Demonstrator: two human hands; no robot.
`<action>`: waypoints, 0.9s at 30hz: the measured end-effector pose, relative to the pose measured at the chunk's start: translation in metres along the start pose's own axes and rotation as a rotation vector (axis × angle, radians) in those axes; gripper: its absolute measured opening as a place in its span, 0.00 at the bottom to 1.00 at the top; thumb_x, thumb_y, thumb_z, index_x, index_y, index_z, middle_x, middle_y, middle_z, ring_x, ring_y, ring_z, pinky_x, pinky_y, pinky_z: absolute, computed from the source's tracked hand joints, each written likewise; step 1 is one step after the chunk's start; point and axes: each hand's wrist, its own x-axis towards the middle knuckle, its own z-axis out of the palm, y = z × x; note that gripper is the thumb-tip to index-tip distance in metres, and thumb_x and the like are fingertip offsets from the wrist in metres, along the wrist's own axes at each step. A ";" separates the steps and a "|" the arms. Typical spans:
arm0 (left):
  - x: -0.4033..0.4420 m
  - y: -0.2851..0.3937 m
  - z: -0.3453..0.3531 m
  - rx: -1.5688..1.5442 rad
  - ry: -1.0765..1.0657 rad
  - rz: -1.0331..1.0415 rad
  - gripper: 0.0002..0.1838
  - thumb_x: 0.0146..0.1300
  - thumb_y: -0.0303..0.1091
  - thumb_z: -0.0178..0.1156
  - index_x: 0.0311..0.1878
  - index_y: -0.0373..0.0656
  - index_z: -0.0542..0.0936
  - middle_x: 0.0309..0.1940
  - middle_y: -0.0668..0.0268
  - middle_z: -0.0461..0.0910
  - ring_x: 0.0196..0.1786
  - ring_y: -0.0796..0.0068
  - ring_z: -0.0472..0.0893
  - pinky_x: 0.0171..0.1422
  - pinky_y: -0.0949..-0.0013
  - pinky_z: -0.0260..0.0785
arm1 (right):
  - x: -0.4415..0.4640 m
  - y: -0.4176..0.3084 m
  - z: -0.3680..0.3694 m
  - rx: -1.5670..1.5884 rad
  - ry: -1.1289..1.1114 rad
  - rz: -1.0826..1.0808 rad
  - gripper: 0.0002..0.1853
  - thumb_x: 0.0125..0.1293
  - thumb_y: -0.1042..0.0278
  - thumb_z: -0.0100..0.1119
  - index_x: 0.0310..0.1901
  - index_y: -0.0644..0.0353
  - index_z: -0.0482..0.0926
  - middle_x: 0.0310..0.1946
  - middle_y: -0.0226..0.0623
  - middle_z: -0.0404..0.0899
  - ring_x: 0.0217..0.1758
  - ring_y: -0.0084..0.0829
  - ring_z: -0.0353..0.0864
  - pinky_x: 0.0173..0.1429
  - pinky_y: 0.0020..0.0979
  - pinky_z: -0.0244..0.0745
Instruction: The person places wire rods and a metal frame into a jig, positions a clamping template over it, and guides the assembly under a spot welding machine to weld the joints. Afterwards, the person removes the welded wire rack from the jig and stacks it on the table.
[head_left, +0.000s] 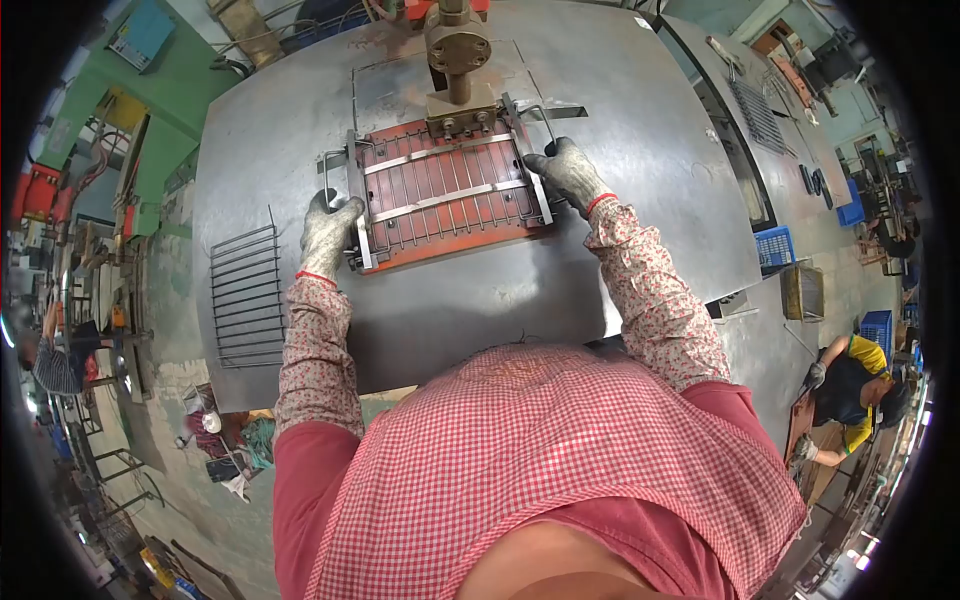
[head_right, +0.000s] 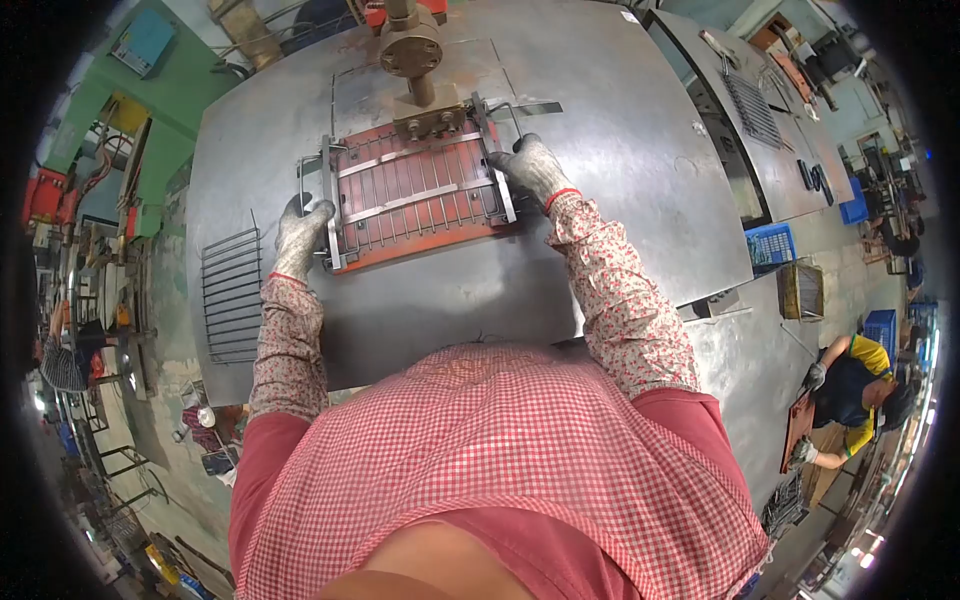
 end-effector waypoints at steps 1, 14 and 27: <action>0.002 -0.003 0.001 -0.004 0.006 0.000 0.36 0.51 0.45 0.68 0.62 0.37 0.71 0.47 0.54 0.81 0.44 0.63 0.84 0.49 0.65 0.76 | -0.001 0.000 0.001 -0.010 0.018 -0.014 0.40 0.56 0.45 0.66 0.58 0.74 0.70 0.52 0.60 0.77 0.56 0.49 0.79 0.60 0.41 0.73; -0.070 -0.035 0.022 -0.102 -0.052 -0.016 0.36 0.52 0.49 0.68 0.60 0.37 0.71 0.46 0.53 0.80 0.49 0.62 0.80 0.57 0.61 0.71 | -0.070 0.011 -0.024 -0.139 0.032 0.031 0.57 0.48 0.41 0.71 0.71 0.65 0.50 0.54 0.60 0.76 0.58 0.51 0.77 0.59 0.42 0.74; 0.014 0.023 0.058 0.971 0.218 0.499 0.32 0.68 0.62 0.43 0.46 0.42 0.82 0.44 0.50 0.81 0.49 0.50 0.81 0.54 0.53 0.73 | -0.146 0.046 -0.120 0.905 0.185 -0.237 0.25 0.60 0.83 0.56 0.60 0.71 0.68 0.50 0.47 0.76 0.48 0.37 0.83 0.46 0.34 0.84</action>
